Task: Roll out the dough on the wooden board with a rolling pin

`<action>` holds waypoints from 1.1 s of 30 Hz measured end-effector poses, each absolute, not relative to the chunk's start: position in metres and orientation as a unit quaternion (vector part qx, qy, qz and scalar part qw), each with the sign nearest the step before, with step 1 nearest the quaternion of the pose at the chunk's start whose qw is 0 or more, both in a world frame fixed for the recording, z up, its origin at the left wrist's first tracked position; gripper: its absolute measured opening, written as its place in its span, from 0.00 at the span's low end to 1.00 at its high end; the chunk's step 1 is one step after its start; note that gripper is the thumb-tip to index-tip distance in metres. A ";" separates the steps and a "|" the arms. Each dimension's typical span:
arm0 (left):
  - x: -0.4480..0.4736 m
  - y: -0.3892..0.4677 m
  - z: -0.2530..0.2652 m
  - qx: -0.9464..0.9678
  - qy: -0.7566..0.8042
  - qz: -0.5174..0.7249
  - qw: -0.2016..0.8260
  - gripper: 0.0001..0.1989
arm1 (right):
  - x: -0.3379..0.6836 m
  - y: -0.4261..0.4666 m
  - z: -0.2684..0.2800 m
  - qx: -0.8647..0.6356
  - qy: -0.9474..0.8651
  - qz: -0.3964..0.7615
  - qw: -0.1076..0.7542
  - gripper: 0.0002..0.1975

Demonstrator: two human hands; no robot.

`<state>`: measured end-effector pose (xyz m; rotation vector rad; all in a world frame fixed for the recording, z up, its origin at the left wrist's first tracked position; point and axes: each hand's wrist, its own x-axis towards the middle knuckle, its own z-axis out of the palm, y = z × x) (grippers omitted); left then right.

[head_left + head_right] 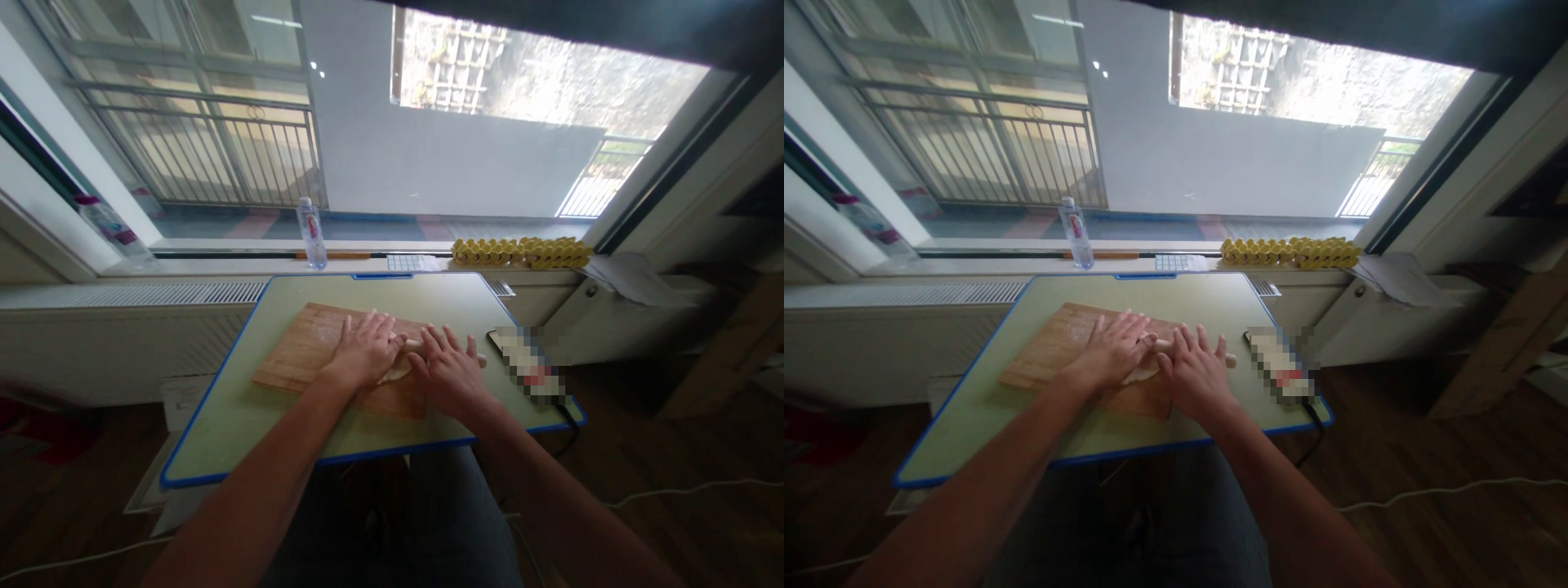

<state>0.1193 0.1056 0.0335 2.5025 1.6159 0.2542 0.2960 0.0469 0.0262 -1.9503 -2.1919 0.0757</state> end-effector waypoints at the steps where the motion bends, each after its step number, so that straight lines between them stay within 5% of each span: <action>1: 0.120 0.106 0.034 0.834 0.538 0.089 0.079 0.33 | 0.295 0.045 0.026 -0.659 -0.744 0.023 0.112 0.32; 10: 0.097 0.040 0.016 0.853 0.497 0.159 0.016 0.33 | 0.294 -0.019 0.007 -0.605 -0.780 0.001 0.157 0.32; 21: 0.116 0.094 0.030 0.833 0.533 0.122 0.081 0.31 | 0.293 0.038 0.021 -0.635 -0.761 0.027 0.132 0.33; 33: 0.094 0.029 0.008 0.832 0.521 0.183 -0.055 0.32 | 0.297 0.006 0.019 -0.616 -0.773 0.043 0.147 0.36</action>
